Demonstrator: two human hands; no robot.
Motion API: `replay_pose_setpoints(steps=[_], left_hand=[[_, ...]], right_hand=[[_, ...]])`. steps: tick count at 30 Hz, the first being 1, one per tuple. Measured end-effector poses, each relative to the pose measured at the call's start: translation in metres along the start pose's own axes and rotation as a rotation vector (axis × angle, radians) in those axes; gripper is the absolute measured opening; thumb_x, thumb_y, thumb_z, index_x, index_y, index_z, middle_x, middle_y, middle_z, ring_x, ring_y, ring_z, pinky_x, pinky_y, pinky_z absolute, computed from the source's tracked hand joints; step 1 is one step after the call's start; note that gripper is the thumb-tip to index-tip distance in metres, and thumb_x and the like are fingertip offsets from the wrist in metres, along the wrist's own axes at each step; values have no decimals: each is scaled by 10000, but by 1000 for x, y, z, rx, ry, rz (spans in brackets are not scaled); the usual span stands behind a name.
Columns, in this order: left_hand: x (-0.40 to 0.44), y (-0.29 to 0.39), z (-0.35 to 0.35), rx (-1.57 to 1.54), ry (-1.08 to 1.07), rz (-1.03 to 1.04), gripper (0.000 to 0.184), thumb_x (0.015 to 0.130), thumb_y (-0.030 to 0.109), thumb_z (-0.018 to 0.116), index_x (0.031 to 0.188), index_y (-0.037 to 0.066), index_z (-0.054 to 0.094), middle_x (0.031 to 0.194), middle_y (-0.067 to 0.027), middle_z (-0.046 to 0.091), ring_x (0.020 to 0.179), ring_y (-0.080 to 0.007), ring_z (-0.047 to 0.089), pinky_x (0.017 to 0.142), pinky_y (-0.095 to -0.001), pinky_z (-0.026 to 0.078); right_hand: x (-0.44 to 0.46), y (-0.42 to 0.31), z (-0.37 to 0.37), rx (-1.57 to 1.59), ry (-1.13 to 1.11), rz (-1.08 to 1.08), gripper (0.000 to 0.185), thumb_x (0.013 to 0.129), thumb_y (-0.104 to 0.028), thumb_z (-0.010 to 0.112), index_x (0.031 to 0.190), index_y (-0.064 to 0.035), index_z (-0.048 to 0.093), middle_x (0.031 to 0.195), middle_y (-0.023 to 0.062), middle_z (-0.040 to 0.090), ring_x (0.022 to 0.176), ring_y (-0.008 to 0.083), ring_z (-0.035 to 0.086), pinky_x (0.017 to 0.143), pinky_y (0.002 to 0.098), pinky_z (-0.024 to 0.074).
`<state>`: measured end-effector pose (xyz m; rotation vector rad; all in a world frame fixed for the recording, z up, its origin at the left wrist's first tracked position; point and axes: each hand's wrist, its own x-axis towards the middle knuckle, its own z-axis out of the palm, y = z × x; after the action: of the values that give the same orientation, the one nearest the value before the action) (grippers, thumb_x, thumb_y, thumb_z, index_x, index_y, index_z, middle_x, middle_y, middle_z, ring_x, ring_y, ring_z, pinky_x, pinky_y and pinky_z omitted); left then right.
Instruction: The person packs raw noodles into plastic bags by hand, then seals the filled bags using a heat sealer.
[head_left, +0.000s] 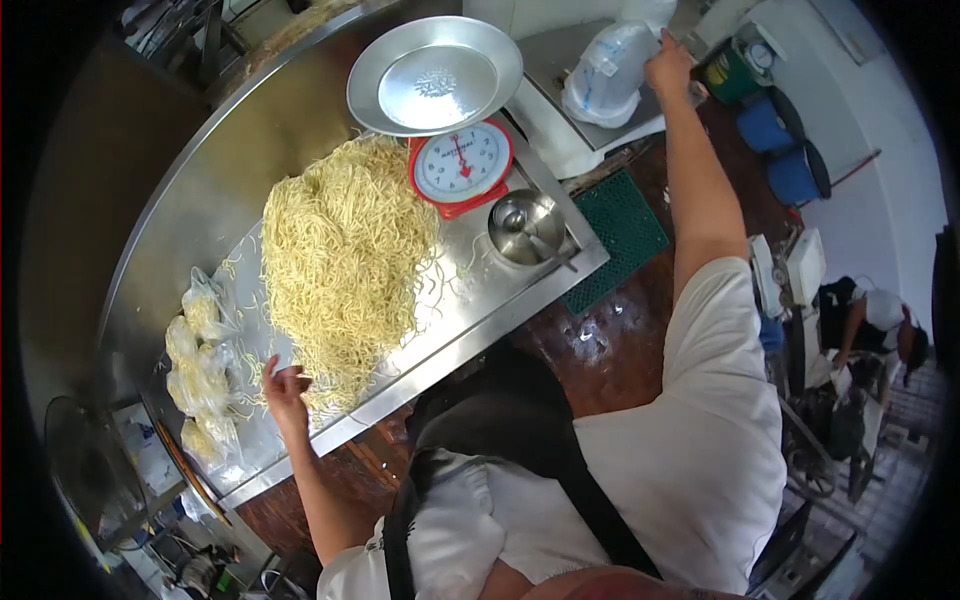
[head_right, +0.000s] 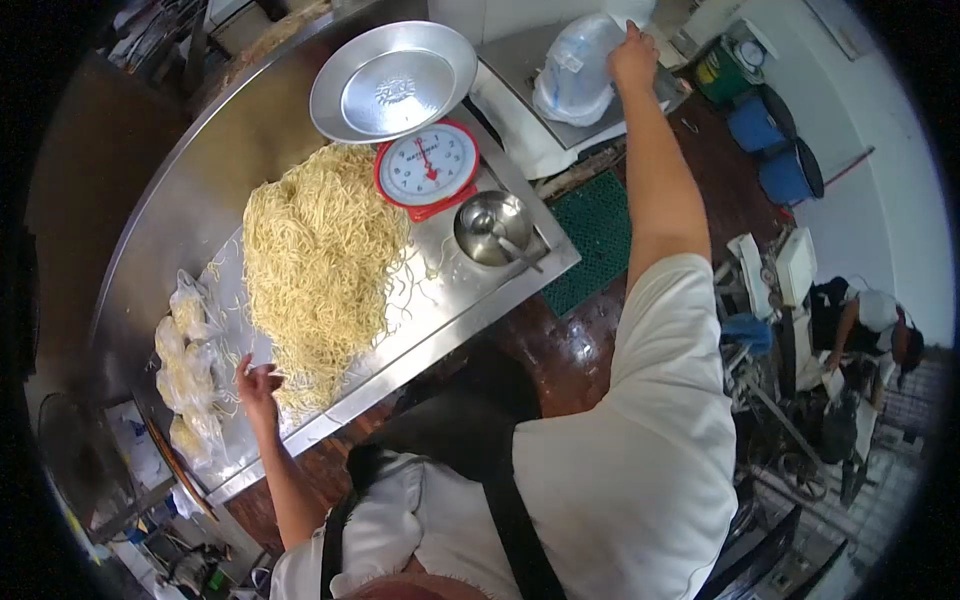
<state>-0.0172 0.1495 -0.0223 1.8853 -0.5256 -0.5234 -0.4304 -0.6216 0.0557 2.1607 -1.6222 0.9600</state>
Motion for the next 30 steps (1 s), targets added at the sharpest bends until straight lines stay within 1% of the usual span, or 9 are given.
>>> replay_pose_setpoints(steps=[4,10,16,19,21,23,24,26,30], left_hand=[[-19,42,64,23,-57,-136,400,997,133,576,1359,15,453,935,-100,665,735,-143,639,688,-278,543],[-26,40,86,-27,-71,-192,309,1006,170,571,1266,8,534,925,-101,662,761,-152,639,704,-290,548],[-24,56,108,-35,-167,-183,266,1010,138,562,1236,-1,552,944,-100,666,799,-148,629,748,-289,528],[-18,55,109,-147,-215,-173,303,1009,198,573,1228,-11,574,947,-108,671,815,-154,635,756,-292,541],[-14,74,113,-152,-243,-152,385,1020,329,541,1215,0,594,945,-121,688,790,-201,669,740,-332,551],[-8,90,112,-391,-328,-169,574,1018,508,447,1252,-1,573,992,-140,687,830,-224,674,763,-361,550],[-4,103,107,-496,-390,-196,646,1008,560,402,1267,-10,558,1023,-140,679,841,-216,668,791,-367,551],[11,133,89,-670,-519,-200,764,982,641,341,1308,-26,522,1080,-147,666,888,-217,662,827,-371,552],[43,140,34,-849,-607,-449,836,947,699,343,1408,13,464,1161,-152,650,1081,-234,628,900,-340,524]], right_hand=[[68,29,22,-218,-473,-30,351,916,-214,505,1252,-177,598,1211,177,632,1168,377,569,966,533,458],[75,-5,-67,230,250,-190,208,913,-286,637,976,-102,708,940,163,708,860,364,673,715,446,523],[76,-34,-105,1161,281,119,276,917,-290,610,1051,-56,670,1067,138,697,909,300,683,734,488,536],[27,-107,-187,2076,-134,-122,172,979,-102,535,1110,-27,618,1066,100,633,1009,216,605,891,354,497],[-17,-157,-220,2246,-84,295,308,958,-319,527,1042,-48,646,1006,93,662,840,232,659,790,475,525],[-87,-186,-219,2456,-692,14,319,991,-338,460,1020,-68,628,873,66,613,750,172,606,826,416,505],[-135,-205,-207,2492,-697,327,308,1005,-341,454,1056,-70,592,851,43,594,721,136,566,802,371,504],[-213,-274,-211,2414,-1233,-28,321,968,-352,549,1022,-44,619,920,57,616,841,147,593,780,329,497],[-294,-373,-228,1554,-1502,-614,295,884,-298,695,1007,-33,657,1001,69,659,919,154,613,799,307,473]])
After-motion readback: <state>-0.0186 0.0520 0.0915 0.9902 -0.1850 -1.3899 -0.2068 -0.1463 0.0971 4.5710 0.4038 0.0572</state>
